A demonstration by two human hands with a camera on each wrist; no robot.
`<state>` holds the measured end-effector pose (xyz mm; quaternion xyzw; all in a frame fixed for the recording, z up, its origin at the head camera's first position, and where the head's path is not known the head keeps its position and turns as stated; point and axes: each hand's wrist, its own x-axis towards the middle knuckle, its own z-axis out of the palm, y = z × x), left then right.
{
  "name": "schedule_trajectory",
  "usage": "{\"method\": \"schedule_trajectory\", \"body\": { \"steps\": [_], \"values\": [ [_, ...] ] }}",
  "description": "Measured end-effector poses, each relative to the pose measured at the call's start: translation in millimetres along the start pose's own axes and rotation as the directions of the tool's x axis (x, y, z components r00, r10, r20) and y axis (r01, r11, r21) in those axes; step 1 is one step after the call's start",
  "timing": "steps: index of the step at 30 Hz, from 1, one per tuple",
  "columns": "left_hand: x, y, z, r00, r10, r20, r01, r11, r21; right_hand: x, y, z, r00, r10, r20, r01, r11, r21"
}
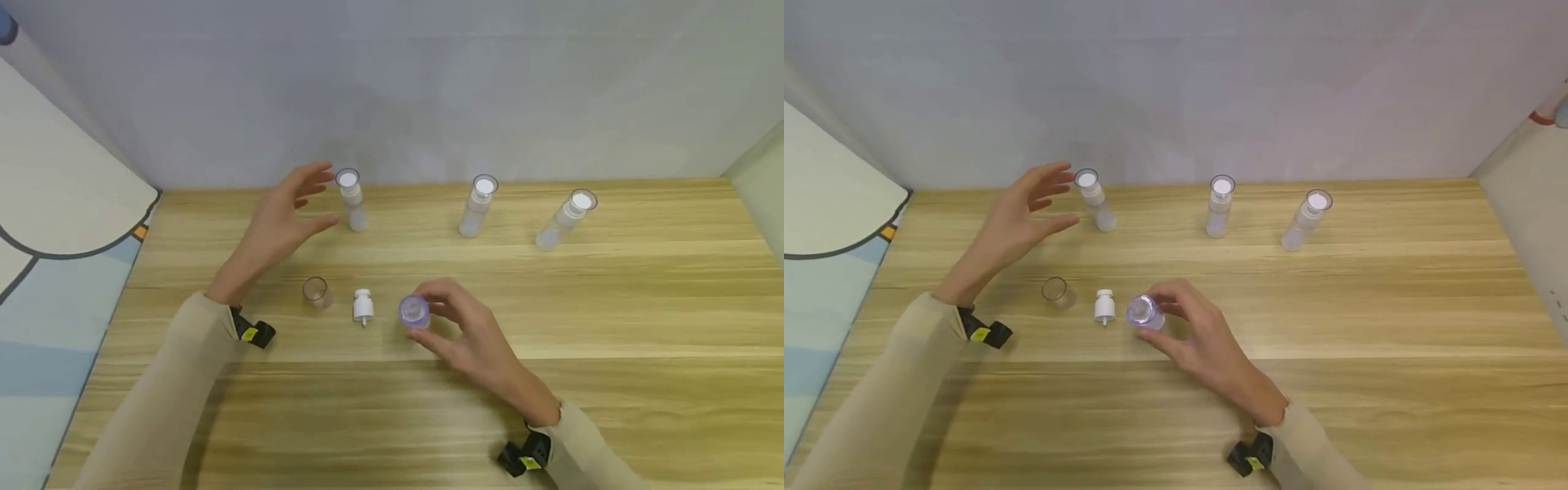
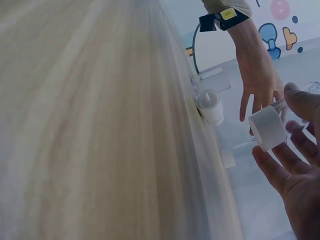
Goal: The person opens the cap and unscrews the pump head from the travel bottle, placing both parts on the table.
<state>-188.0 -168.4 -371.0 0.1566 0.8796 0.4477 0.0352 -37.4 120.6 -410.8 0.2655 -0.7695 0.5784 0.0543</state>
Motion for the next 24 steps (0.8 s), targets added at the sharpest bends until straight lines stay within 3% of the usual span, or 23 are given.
{"method": "schedule_trajectory", "body": {
  "steps": [8, 17, 24],
  "values": [
    [18.3, -1.2, 1.0, 0.997, -0.016, 0.079, 0.015, 1.0, 0.002, 3, 4, 2.8, 0.998, 0.063, -0.004, -0.063, 0.997, -0.033],
    [21.4, -4.5, 8.3, 0.993, -0.025, 0.117, 0.034, 0.997, -0.075, 4, 8, 0.8, 0.993, 0.115, -0.008, -0.114, 0.978, -0.173],
    [22.3, -3.7, 11.9, 0.993, -0.019, 0.118, 0.028, 0.997, -0.072, 3, 11, 0.4, 0.983, 0.184, 0.007, -0.177, 0.958, -0.224]
  ]
}}
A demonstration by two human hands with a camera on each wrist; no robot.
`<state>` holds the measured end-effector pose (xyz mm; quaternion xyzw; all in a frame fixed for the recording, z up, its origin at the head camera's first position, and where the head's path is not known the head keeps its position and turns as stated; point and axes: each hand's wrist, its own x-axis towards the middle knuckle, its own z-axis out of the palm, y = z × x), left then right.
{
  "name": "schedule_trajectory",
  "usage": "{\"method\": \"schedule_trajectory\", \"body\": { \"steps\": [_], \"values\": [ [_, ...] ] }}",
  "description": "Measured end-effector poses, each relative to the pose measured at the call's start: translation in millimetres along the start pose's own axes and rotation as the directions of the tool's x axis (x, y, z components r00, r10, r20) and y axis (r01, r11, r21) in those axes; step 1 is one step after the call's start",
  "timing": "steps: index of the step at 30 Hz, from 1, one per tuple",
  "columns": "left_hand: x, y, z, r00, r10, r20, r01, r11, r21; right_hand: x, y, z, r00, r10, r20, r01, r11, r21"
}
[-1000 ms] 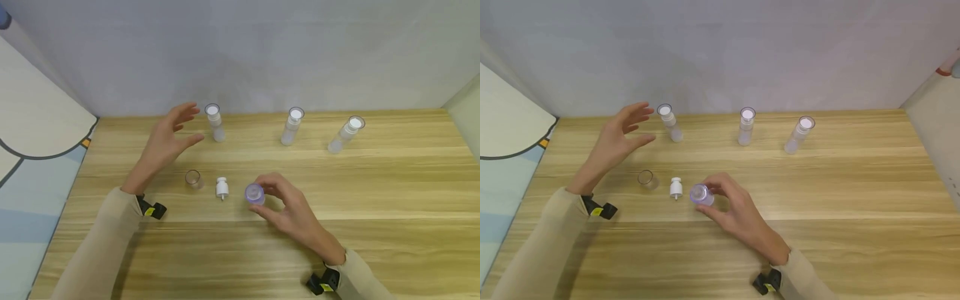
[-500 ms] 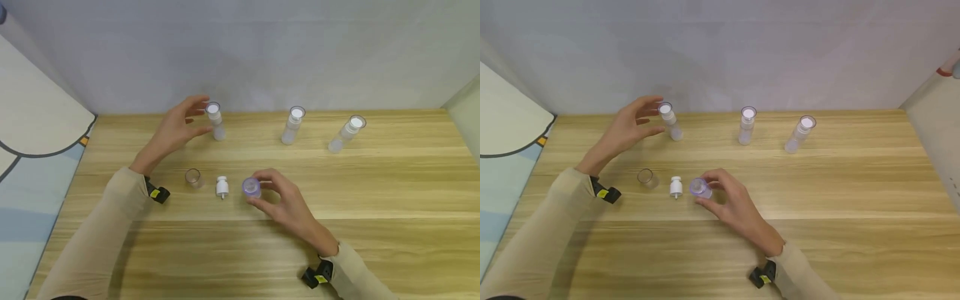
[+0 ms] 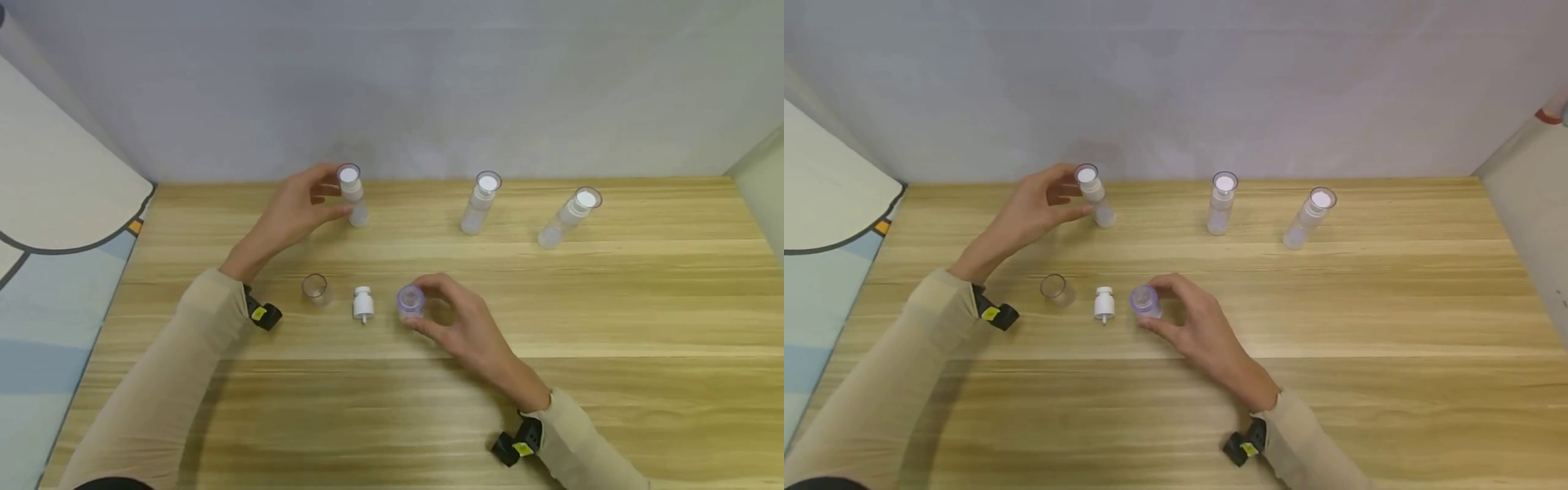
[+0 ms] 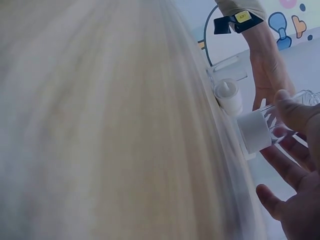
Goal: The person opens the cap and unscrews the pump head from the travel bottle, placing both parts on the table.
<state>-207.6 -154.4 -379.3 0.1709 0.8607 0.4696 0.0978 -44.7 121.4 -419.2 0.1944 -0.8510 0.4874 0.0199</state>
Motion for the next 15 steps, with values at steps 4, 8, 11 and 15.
{"method": "schedule_trajectory", "body": {
  "steps": [4, 8, 11, 15],
  "values": [
    [-1.0, -0.5, 1.4, 1.0, 0.001, -0.005, -0.001, 1.0, -0.025, 0.9, 1.0, 0.6, 0.999, 0.025, 0.029, -0.025, 1.0, 0.004],
    [-1.2, -0.4, 3.6, 1.0, 0.016, -0.019, -0.017, 0.999, -0.04, 1.6, 3.8, 1.0, 0.998, 0.035, 0.044, -0.036, 0.999, 0.009],
    [-1.2, -0.2, 5.1, 0.999, 0.02, -0.026, -0.021, 0.999, -0.039, 1.6, 6.3, 1.1, 0.998, 0.043, 0.045, -0.043, 0.999, 0.0],
    [-0.6, -0.1, 5.8, 0.999, 0.021, -0.031, -0.022, 0.999, -0.037, 1.9, 8.0, 0.7, 0.997, 0.057, 0.048, -0.057, 0.998, -0.007]
  ]
}}
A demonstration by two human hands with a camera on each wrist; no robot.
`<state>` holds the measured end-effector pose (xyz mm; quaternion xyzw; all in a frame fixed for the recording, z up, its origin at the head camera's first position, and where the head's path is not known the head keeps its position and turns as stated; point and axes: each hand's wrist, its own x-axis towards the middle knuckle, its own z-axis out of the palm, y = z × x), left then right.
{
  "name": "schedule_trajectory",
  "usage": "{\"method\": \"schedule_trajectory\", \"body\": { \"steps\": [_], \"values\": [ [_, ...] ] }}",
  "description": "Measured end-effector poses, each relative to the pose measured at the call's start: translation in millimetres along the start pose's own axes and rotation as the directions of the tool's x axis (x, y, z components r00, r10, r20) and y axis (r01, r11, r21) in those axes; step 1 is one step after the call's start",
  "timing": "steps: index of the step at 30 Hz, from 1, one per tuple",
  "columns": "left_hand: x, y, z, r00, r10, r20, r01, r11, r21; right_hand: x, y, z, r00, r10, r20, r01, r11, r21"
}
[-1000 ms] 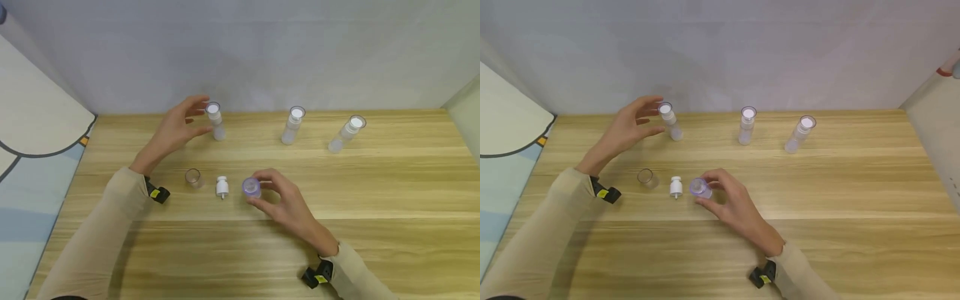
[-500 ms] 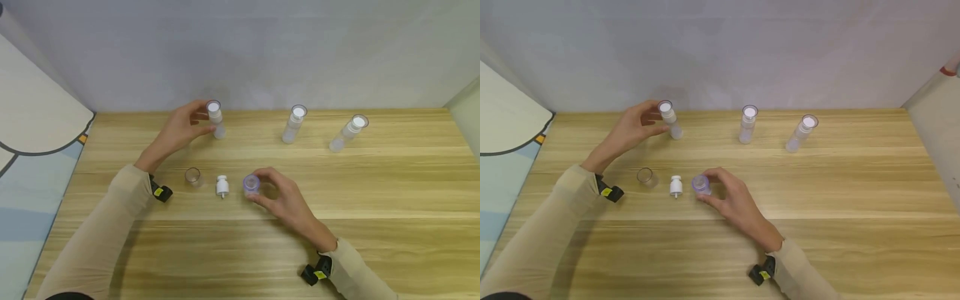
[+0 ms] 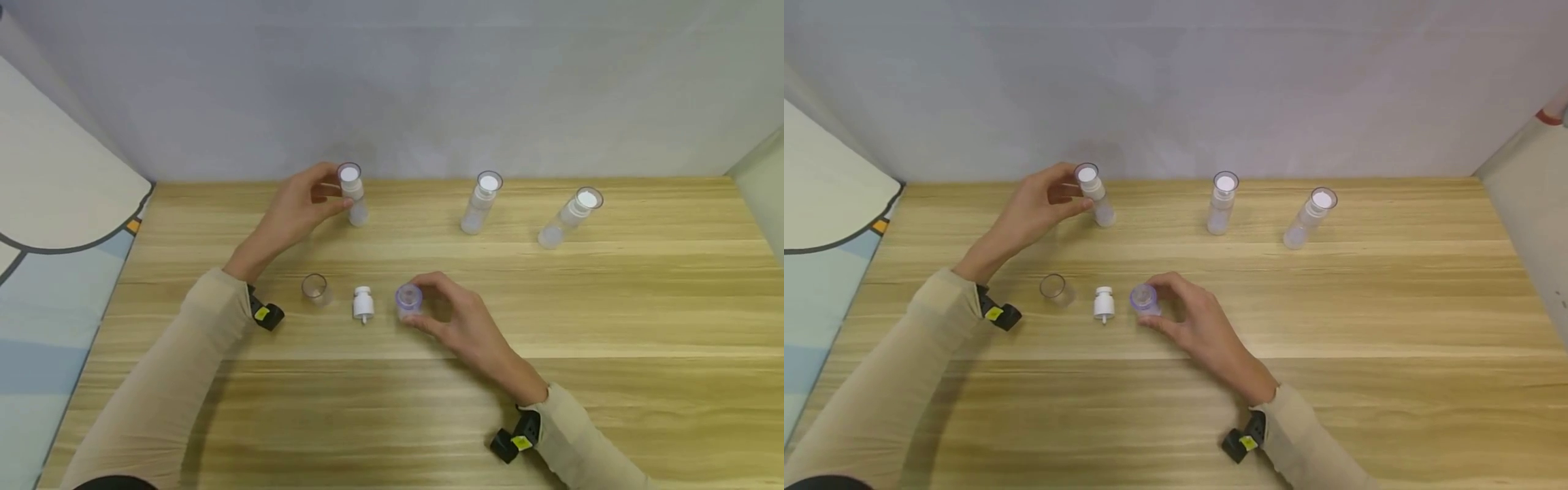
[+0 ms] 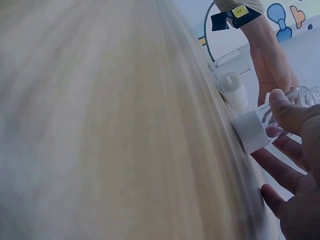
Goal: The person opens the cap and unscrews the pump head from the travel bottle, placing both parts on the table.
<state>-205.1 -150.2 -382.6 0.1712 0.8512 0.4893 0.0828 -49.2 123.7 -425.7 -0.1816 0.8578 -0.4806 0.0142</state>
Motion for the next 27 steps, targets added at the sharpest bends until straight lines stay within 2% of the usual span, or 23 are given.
{"method": "schedule_trajectory", "body": {
  "steps": [27],
  "values": [
    [-5.2, -1.3, -5.4, 1.0, -0.027, -0.001, 0.027, 0.999, -0.021, 0.0, 1.0, 0.9, 0.997, -0.051, 0.059, 0.052, 0.999, -0.005]
  ]
}}
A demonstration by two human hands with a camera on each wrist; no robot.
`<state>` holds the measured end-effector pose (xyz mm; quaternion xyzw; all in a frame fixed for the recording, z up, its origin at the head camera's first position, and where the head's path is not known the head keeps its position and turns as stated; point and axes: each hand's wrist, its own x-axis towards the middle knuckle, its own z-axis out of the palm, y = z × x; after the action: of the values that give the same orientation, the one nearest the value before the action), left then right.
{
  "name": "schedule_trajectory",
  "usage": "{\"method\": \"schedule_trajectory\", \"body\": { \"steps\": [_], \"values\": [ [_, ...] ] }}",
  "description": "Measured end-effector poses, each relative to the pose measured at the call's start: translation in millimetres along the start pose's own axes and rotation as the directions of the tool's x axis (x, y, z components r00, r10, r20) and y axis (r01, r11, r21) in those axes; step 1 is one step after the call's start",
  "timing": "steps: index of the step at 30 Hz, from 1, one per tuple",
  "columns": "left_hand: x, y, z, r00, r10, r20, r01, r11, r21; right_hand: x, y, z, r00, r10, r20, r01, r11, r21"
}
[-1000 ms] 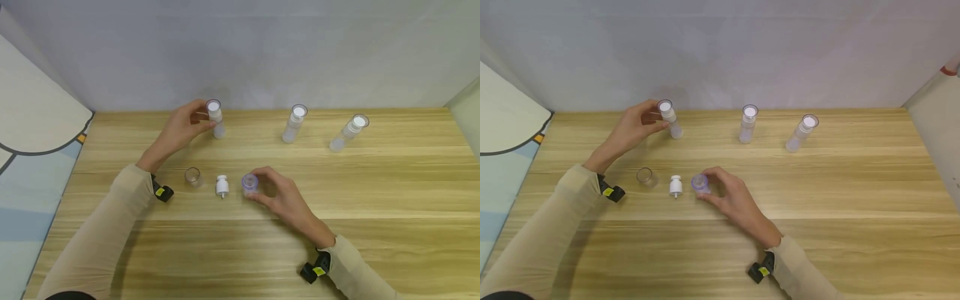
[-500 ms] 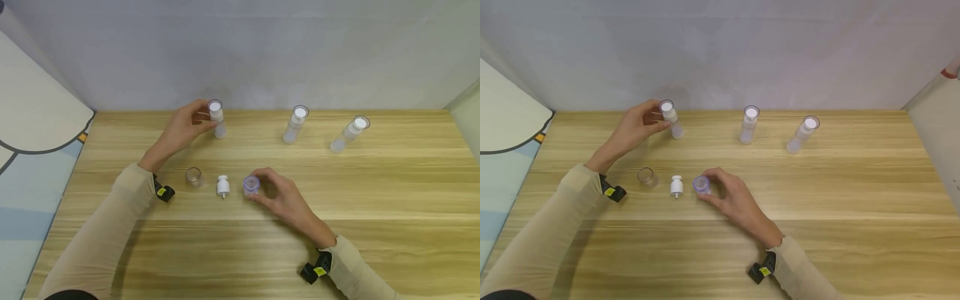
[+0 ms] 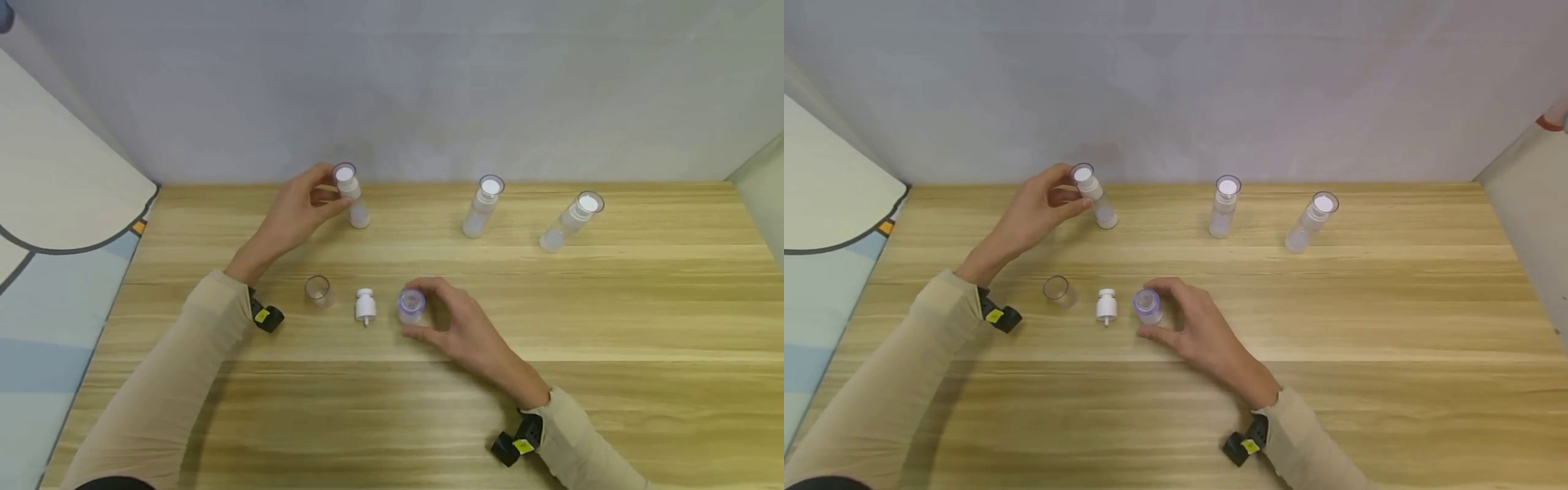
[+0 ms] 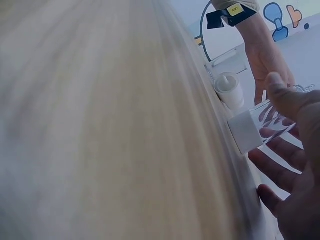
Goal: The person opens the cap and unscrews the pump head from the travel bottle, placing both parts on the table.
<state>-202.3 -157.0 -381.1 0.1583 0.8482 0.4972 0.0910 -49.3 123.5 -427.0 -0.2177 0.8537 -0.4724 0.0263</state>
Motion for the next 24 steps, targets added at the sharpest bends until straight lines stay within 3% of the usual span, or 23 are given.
{"method": "schedule_trajectory", "body": {
  "steps": [10, 19, 24],
  "values": [
    [-4.3, 6.3, -2.8, 0.999, -0.037, -0.018, 0.037, 0.999, 0.002, -2, -4, -9.8, 1.0, 0.002, 0.014, -0.003, 0.999, 0.05],
    [-11.9, 14.3, -4.3, 0.999, -0.02, -0.035, 0.02, 1.0, 0.008, -1, -4, -19.7, 0.99, -0.134, -0.049, 0.134, 0.991, -0.008],
    [-17.3, 24.1, -3.8, 0.999, 0.006, -0.046, -0.005, 1.0, 0.018, -1, -7, -27.0, 0.987, -0.145, -0.072, 0.144, 0.989, -0.012]
  ]
}}
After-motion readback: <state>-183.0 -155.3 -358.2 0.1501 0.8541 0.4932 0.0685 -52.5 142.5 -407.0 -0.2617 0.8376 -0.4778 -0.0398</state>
